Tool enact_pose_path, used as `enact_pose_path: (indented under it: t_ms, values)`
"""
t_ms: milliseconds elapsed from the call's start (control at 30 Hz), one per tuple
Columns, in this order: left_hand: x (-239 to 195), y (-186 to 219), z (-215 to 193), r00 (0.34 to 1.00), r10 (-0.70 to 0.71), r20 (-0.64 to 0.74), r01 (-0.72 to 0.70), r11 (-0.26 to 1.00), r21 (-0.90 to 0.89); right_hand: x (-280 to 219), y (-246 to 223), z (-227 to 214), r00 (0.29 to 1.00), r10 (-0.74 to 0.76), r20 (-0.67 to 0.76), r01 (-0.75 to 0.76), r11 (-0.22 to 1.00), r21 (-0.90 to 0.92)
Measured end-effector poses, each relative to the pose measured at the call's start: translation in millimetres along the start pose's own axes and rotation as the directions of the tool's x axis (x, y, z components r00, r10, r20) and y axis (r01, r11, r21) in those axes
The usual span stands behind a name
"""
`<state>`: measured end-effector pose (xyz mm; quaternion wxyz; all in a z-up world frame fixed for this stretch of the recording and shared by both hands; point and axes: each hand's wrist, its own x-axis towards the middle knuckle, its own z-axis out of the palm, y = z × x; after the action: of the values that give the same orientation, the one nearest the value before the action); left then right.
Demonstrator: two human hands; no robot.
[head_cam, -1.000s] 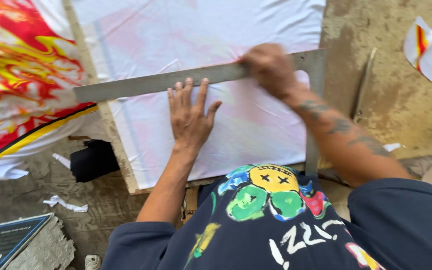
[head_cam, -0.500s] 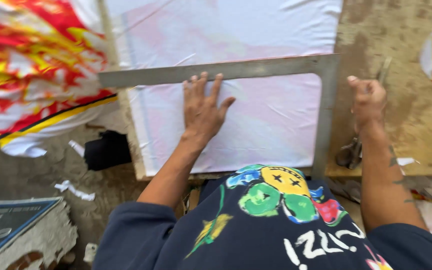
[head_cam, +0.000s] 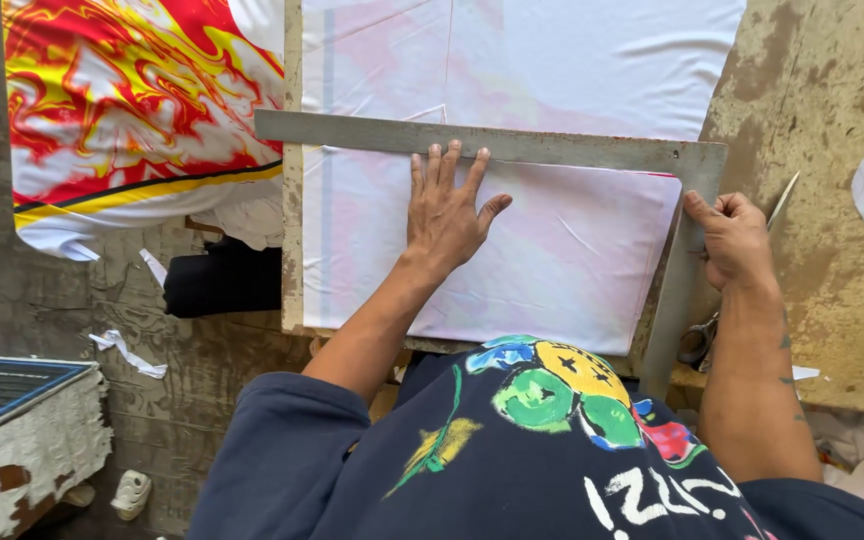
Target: The person uses a ruler and chalk to mark lines on a piece of white fabric and then uses large scissors to cut out a specific pattern shape.
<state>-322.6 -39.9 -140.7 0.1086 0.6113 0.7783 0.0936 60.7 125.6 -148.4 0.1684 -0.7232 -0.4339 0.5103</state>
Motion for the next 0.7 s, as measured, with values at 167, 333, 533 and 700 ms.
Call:
enact_pose_path:
  t_ms: [167, 333, 533, 700]
  values:
    - [-37, 33, -55, 0.981, 0.030, -0.193, -0.043, 0.997, -0.065, -4, -26, -57, 0.966, -0.257, 0.018, 0.225, 0.875, 0.428]
    - [-85, 78, -35, 0.975, 0.098, -0.201, -0.089, 0.995, 0.052, 38, -20, -155, 0.939, -0.275, -0.206, 0.340, 0.826, 0.449]
    - [-124, 117, 27, 0.994, 0.012, 0.104, -0.025, 0.992, 0.127, 116, 93, -307, 0.972, -0.038, -0.233, 0.179, 0.763, 0.621]
    - [-123, 111, 29, 0.994, 0.027, 0.106, -0.033, 0.998, 0.058, 172, 142, -379, 0.947, 0.098, -0.306, -0.029, 0.974, 0.225]
